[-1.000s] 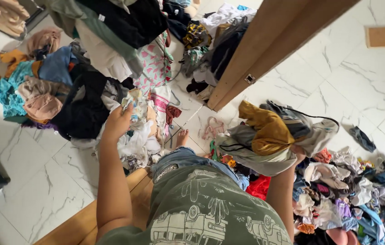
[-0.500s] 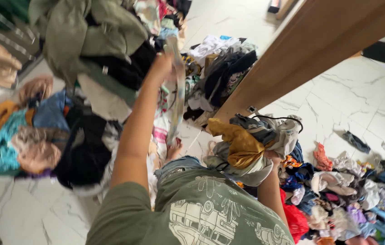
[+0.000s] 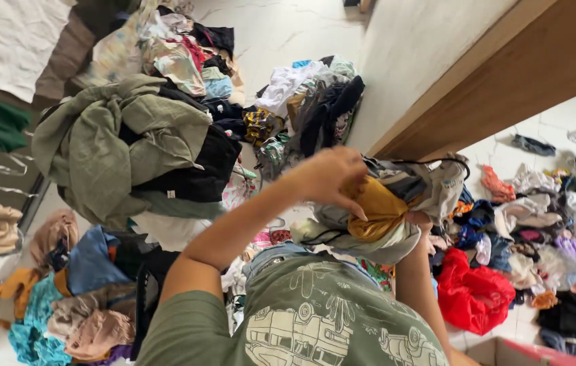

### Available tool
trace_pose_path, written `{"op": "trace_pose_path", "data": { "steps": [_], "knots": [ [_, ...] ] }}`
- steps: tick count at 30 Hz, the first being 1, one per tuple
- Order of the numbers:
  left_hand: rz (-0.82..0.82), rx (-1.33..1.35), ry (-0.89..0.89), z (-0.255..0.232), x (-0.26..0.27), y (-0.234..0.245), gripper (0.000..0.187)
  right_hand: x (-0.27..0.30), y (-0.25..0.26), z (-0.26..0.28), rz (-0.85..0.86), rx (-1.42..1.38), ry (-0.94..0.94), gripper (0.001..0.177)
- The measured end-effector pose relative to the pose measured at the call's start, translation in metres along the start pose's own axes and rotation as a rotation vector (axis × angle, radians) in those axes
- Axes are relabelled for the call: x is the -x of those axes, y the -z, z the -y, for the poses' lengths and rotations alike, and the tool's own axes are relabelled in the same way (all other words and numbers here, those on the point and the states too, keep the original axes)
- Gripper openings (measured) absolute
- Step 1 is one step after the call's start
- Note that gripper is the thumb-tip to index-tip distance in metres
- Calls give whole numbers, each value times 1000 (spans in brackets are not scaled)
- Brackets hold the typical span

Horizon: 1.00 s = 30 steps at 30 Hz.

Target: The person picks up clothes from a large pile on the floor, handles them one at a time, and hangs an item inside a pink wardrobe.

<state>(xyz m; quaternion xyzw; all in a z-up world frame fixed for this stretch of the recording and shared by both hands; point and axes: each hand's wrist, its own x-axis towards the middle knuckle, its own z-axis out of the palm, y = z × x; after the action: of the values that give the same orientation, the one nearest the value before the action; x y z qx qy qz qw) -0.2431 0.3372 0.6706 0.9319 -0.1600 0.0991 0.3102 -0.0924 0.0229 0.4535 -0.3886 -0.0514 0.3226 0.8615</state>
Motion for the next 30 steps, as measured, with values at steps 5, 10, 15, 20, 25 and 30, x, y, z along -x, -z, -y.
{"op": "trace_pose_path", "data": {
  "steps": [5, 10, 15, 20, 25, 30],
  "knots": [
    [34, 25, -116, -24, -1, 41, 31, -2, -6, 3, -8, -4, 48, 67],
    [-98, 375, -64, -15, 24, 119, 12, -11, -4, 9, 15, -23, 84, 68],
    [-278, 416, -11, -24, 28, 142, 22, -22, -22, 22, 92, -37, 99, 69],
    [-334, 832, 194, 5, 33, 126, 26, -21, -72, 42, 181, -36, 171, 72],
    [-687, 675, 336, 27, 37, 134, 29, -22, -63, 53, 208, 158, 302, 73],
    [-663, 39, 710, 48, 35, 170, 38, -41, -20, 65, -52, 212, 345, 57]
  ]
}}
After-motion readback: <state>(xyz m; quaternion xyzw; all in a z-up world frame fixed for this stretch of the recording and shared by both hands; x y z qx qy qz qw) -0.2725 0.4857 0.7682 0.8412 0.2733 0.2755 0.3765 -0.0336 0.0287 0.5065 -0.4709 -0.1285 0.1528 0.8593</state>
